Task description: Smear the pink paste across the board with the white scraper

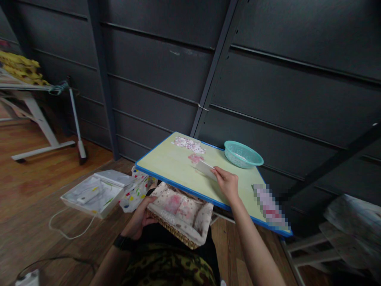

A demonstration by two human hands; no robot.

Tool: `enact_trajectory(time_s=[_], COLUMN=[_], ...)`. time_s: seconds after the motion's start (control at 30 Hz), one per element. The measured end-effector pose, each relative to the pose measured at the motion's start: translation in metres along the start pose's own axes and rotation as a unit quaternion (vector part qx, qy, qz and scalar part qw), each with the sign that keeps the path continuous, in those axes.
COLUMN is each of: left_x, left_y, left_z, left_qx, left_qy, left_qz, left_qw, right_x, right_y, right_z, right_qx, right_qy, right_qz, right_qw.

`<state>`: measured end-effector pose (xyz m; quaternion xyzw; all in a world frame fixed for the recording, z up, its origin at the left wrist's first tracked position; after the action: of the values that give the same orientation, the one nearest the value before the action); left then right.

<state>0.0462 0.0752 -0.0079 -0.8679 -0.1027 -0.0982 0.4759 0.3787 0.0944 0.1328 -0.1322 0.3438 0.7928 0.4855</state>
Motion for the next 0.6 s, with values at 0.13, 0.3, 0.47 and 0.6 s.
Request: enact_trajectory(time_s=[0.13,0.3,0.47,0.6], left_x=[0.000,0.000,0.000,0.000], left_y=[0.000,0.000,0.001,0.001], left_z=[-0.001,-0.001,0.000,0.000], left_qx=[-0.002,0.003,-0.001,-0.003], left_qy=[0.003,0.005,0.003,0.007], left_qz=[0.000,-0.004,-0.005,-0.005], left_qw=[1.000,1.000,1.000,1.000], right_x=[0.000,0.004,0.007,0.007], right_y=[0.005,0.009,0.029,0.053], right_z=[0.001,-0.001,-0.011,-0.020], right_qx=[-0.016,-0.025,-0.059,-0.108], right_qy=[-0.012,-0.006,0.011,0.020], right_qz=[0.009,0.004,0.016,0.058], right_qw=[1.000,1.000,0.998,0.992])
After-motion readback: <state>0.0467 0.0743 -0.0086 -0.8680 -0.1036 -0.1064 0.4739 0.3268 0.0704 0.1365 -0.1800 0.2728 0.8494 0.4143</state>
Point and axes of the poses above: each hand's wrist, its own z-axis towards the middle knuckle, its own x-axis out of the palm, y = z × x, the point moved 7 cm from there along z, towards the middle knuckle, and after that the axes turned 6 degrees about z, right-handed, at the moved point
